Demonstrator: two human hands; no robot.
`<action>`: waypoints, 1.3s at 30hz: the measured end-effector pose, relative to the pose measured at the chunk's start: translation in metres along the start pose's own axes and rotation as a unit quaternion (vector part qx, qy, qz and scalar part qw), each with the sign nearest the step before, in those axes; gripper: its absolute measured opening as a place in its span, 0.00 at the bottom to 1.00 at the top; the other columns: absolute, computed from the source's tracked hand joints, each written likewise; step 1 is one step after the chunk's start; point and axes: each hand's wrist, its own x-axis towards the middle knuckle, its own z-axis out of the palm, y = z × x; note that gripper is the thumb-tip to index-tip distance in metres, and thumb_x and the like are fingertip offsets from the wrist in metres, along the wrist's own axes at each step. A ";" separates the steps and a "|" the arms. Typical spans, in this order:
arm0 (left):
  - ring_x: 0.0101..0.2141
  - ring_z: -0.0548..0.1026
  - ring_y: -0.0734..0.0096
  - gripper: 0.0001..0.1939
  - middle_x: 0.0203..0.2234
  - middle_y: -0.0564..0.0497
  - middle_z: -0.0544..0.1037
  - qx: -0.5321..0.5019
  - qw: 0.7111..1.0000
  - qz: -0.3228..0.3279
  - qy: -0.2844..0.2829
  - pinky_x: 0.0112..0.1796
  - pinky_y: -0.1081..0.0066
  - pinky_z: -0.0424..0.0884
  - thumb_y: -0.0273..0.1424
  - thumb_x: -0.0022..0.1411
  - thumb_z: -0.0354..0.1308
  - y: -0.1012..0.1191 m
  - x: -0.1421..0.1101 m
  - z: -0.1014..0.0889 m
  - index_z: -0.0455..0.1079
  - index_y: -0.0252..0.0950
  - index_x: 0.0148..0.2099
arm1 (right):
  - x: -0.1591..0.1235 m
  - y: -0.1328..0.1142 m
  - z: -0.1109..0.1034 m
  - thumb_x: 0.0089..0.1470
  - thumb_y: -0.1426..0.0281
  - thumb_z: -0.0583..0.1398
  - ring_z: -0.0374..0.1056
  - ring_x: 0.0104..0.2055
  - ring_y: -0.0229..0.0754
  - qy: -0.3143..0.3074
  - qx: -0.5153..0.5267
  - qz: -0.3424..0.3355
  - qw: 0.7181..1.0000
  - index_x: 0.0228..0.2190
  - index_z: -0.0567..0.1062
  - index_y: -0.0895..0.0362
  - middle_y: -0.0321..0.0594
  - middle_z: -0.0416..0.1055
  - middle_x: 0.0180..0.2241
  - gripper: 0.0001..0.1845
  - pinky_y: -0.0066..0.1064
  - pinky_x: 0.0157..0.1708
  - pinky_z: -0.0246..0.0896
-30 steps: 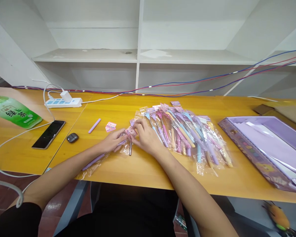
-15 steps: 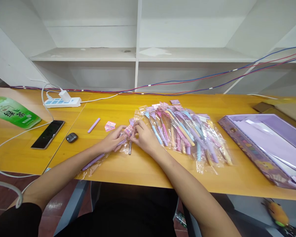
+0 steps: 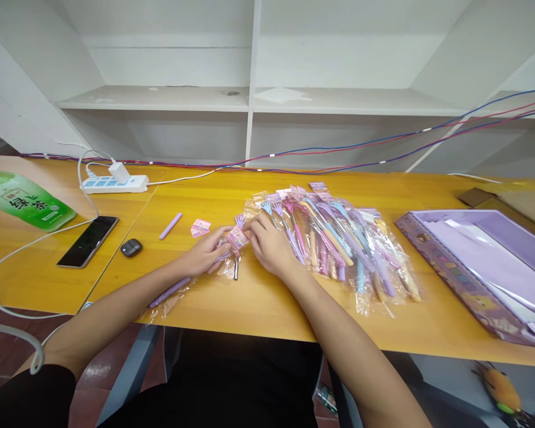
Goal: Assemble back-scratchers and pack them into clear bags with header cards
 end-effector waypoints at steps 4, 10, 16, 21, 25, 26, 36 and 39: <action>0.34 0.80 0.68 0.26 0.43 0.44 0.84 0.006 1.000 0.009 0.017 0.37 0.70 0.74 0.39 0.73 0.55 0.004 0.000 0.002 0.61 0.38 0.68 | 0.000 0.002 -0.002 0.70 0.65 0.56 0.70 0.40 0.45 -0.017 0.040 0.014 0.999 0.44 0.74 0.52 0.45 0.71 0.46 0.07 0.40 0.42 0.69; 0.34 0.80 0.68 0.24 0.45 0.43 0.84 0.020 1.000 0.016 0.013 0.39 0.68 0.74 0.39 0.74 0.52 0.005 -0.001 0.000 0.61 0.38 0.68 | 0.001 0.005 0.000 0.70 0.63 0.58 0.70 0.41 0.44 -0.022 0.107 0.028 0.994 0.45 0.75 0.53 0.44 0.68 0.46 0.09 0.40 0.44 0.71; 0.38 0.81 0.66 0.20 0.45 0.44 0.84 0.027 1.000 0.009 0.008 0.39 0.69 0.73 0.41 0.75 0.52 0.002 0.000 -0.001 0.65 0.37 0.62 | 0.002 0.010 0.001 0.69 0.60 0.60 0.69 0.46 0.47 -0.006 0.148 0.002 0.989 0.41 0.77 0.52 0.45 0.68 0.45 0.10 0.41 0.45 0.71; 0.37 0.81 0.67 0.18 0.46 0.44 0.83 0.036 0.999 0.002 0.016 0.37 0.71 0.72 0.41 0.75 0.51 0.005 0.001 -0.001 0.64 0.37 0.60 | 0.002 0.014 0.005 0.68 0.59 0.61 0.68 0.49 0.48 0.012 0.164 0.048 0.985 0.35 0.78 0.52 0.43 0.69 0.44 0.13 0.43 0.51 0.67; 0.31 0.79 0.71 0.15 0.42 0.46 0.84 0.040 0.999 -0.004 0.018 0.32 0.73 0.71 0.40 0.75 0.50 0.007 0.001 -0.002 0.67 0.37 0.55 | 0.003 0.017 0.013 0.67 0.54 0.60 0.68 0.49 0.46 0.012 0.201 0.100 0.974 0.35 0.77 0.53 0.42 0.70 0.43 0.16 0.38 0.49 0.66; 0.28 0.77 0.73 0.14 0.41 0.46 0.84 0.038 0.999 -0.011 0.020 0.30 0.74 0.69 0.40 0.75 0.50 0.007 0.001 -0.002 0.68 0.37 0.53 | 0.004 0.018 0.014 0.67 0.53 0.60 0.69 0.47 0.45 0.020 0.214 0.118 0.970 0.35 0.77 0.53 0.41 0.70 0.42 0.17 0.37 0.47 0.66; 0.13 0.65 0.83 0.13 0.39 0.47 0.84 0.041 0.993 -0.052 -0.093 0.19 0.77 0.60 0.39 0.74 0.49 0.009 -0.007 0.003 0.67 0.36 0.52 | 0.006 0.036 -0.003 0.62 0.47 0.62 0.67 0.32 0.43 0.003 0.214 0.269 0.939 0.32 0.77 0.55 0.38 0.73 0.29 0.23 0.34 0.35 0.64; 0.14 0.65 0.82 0.11 0.38 0.47 0.84 0.045 0.993 -0.045 -0.099 0.19 0.77 0.61 0.36 0.73 0.49 0.012 -0.009 0.005 0.68 0.36 0.50 | 0.010 0.027 0.008 0.61 0.49 0.63 0.74 0.39 0.47 -0.057 0.247 0.240 0.937 0.35 0.81 0.55 0.42 0.80 0.36 0.21 0.38 0.43 0.69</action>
